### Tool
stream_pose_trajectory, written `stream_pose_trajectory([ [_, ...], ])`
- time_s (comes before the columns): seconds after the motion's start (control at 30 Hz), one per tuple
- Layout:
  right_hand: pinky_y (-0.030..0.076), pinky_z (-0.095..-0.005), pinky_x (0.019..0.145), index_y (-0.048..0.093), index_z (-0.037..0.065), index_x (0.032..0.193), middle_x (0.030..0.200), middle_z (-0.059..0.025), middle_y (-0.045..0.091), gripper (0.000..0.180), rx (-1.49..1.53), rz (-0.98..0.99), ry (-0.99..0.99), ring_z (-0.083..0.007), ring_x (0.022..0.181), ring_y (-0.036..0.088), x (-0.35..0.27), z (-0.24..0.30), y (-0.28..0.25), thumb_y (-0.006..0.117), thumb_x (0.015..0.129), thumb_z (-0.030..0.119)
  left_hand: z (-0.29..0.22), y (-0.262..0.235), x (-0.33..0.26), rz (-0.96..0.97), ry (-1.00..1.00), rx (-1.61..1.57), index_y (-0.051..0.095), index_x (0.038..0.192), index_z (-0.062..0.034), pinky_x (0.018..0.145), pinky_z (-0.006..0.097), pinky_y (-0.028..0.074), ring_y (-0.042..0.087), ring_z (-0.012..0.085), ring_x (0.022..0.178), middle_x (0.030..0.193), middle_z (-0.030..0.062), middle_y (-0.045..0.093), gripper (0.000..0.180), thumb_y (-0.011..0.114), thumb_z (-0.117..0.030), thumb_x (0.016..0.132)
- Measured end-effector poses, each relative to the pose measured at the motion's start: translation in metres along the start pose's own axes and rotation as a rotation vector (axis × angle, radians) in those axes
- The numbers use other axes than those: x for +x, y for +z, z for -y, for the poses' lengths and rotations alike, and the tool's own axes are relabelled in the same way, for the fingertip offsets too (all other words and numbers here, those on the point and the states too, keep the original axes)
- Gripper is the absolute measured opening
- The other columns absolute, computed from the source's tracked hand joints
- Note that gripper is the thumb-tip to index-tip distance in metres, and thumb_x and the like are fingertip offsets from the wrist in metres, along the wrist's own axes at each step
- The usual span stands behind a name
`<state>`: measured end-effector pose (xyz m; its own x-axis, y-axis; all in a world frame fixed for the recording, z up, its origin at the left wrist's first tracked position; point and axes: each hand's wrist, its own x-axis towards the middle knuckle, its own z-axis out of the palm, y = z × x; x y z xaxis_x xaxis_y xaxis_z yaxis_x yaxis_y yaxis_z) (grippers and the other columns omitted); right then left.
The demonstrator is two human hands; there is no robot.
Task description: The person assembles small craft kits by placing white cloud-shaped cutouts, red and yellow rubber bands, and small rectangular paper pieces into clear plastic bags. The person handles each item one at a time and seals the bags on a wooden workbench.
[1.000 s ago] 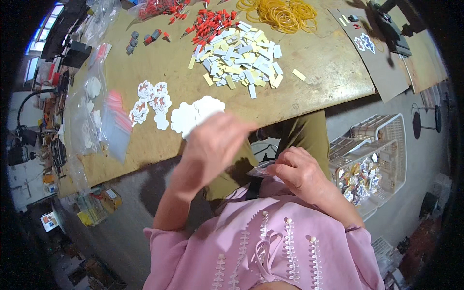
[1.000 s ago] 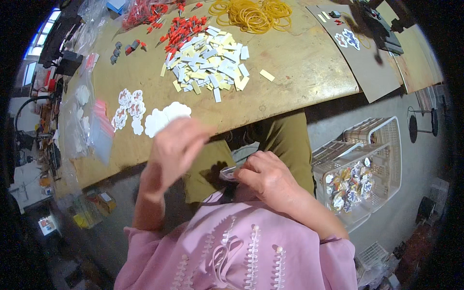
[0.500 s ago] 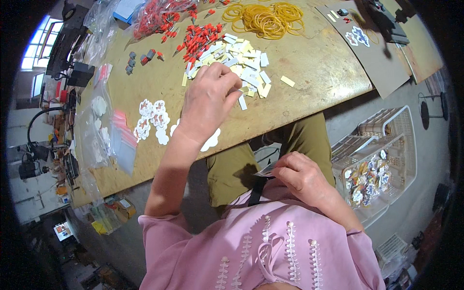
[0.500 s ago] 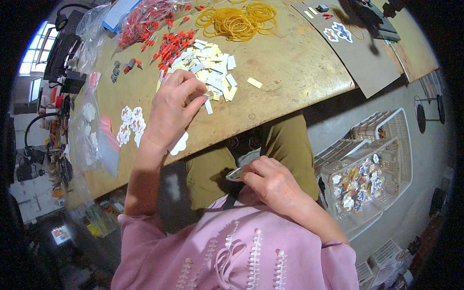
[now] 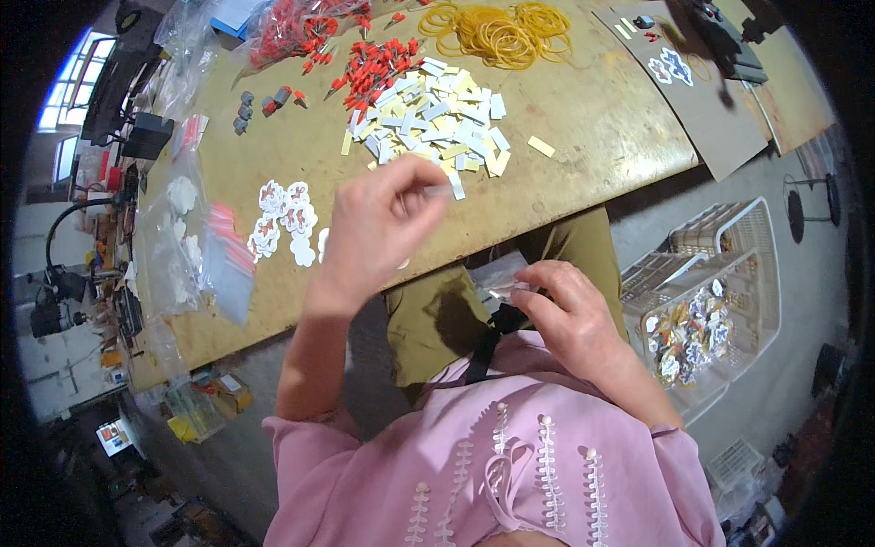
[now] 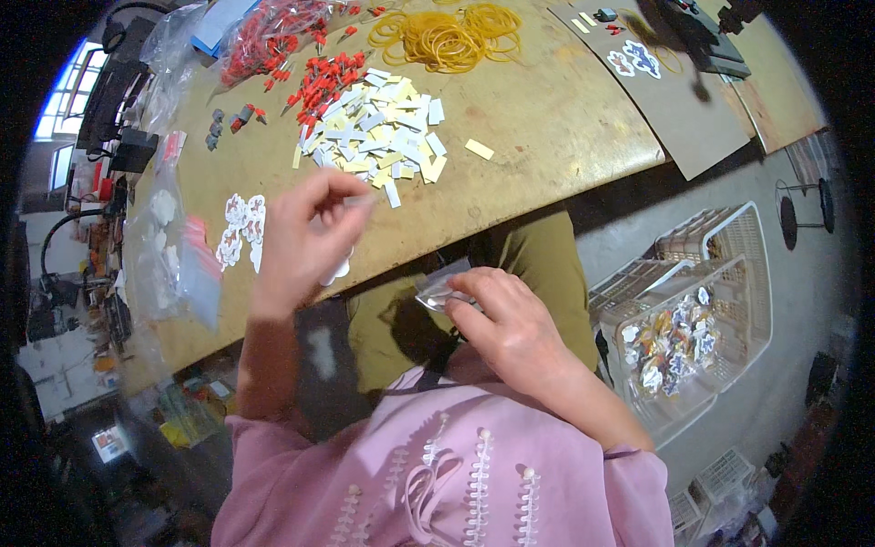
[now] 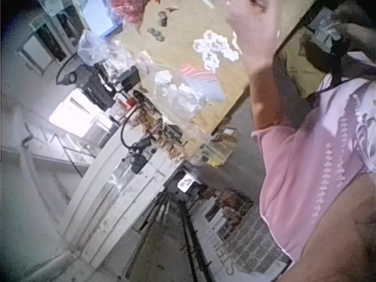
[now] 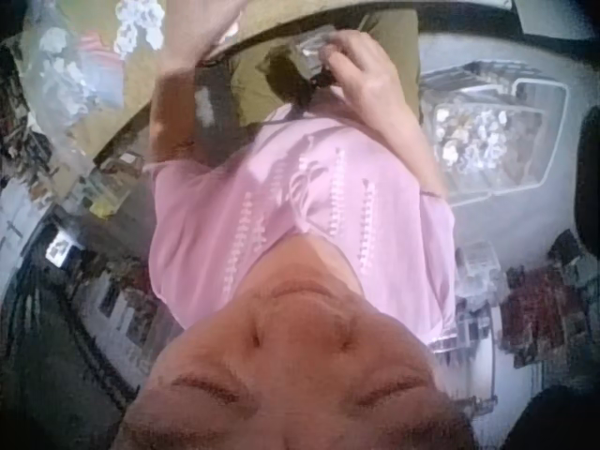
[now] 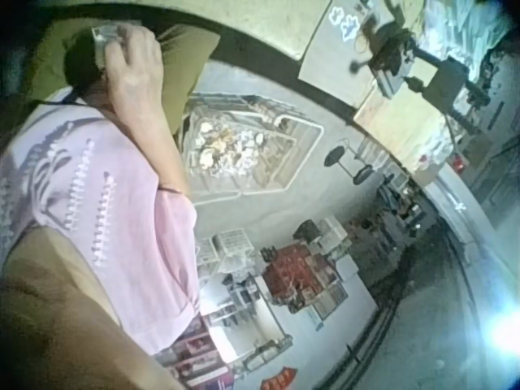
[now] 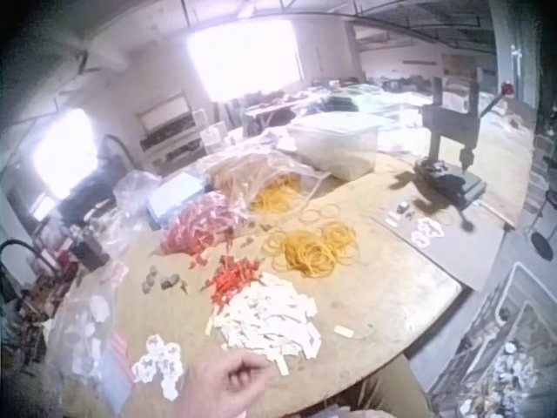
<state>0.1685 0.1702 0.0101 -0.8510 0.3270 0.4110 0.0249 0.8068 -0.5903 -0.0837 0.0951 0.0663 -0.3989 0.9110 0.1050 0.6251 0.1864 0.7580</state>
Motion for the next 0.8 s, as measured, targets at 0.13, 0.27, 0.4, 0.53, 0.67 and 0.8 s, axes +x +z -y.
stream_pose_trajectory([
  [0.13,0.056,-0.0442,0.094,0.068,-0.002,0.102,0.121,-0.0186,0.065,0.024,-0.055,-0.006,-0.067,-0.0354,0.113,0.066,0.008,0.008,0.003,0.071,0.08,0.007,-0.029,0.005,-0.045,0.177,0.147,-0.063,0.071,0.095,-0.0047,0.062,0.031,0.048,0.062,0.0166,0.071,0.082,0.005,0.067,0.015,0.077,0.0,0.081],
  [0.27,0.057,-0.045,0.096,0.068,-0.003,0.103,0.124,-0.0197,0.064,0.025,-0.043,0.006,-0.099,-0.0367,0.114,0.066,0.012,0.015,0.005,0.072,0.08,0.007,-0.027,0.021,-0.065,0.086,0.244,0.066,0.07,0.097,-0.0048,0.068,0.037,0.054,0.067,0.0295,0.077,0.087,0.0109,0.068,0.02,0.078,0.0,0.079],
  [0.4,0.057,-0.0454,0.096,0.068,-0.004,0.103,0.125,-0.0201,0.064,0.024,-0.049,0.022,-0.095,-0.0369,0.114,0.066,0.012,0.016,0.005,0.071,0.081,0.006,-0.028,0.017,-0.074,0.068,0.133,-0.002,0.07,0.095,-0.004,0.066,0.037,0.053,0.066,0.0271,0.074,0.083,0.009,0.068,0.017,0.077,0.002,0.08],
  [0.53,0.056,-0.046,0.097,0.068,-0.003,0.103,0.123,-0.0193,0.064,0.025,-0.076,0.046,-0.082,-0.0368,0.115,0.065,0.01,0.014,0.003,0.07,0.079,0.007,-0.017,-0.003,-0.077,0.062,0.095,0.055,0.071,0.093,-0.0043,0.063,0.037,0.052,0.066,0.0246,0.071,0.082,0.0083,0.068,0.015,0.077,0.002,0.081],
  [0.67,0.055,-0.0461,0.095,0.068,-0.001,0.102,0.119,-0.0167,0.065,0.028,-0.085,0.088,-0.085,-0.0352,0.112,0.066,0.012,0.012,0.004,0.069,0.075,0.008,0.007,-0.029,-0.062,-0.009,0.065,0.114,0.072,0.092,-0.0035,0.06,0.031,0.048,0.06,0.0169,0.065,0.08,0.0064,0.067,0.009,0.077,-0.001,0.085],
  [0.8,0.055,-0.0458,0.092,0.068,0.001,0.101,0.111,-0.0137,0.067,0.03,-0.098,0.084,-0.074,-0.033,0.107,0.066,0.009,0.007,0.008,0.068,0.072,0.008,0.056,-0.058,-0.017,-0.125,-0.013,0.24,0.074,0.103,-0.0016,0.064,0.03,0.049,0.06,0.0155,0.068,0.083,0.008,0.069,0.013,0.071,-0.01,0.093],
])
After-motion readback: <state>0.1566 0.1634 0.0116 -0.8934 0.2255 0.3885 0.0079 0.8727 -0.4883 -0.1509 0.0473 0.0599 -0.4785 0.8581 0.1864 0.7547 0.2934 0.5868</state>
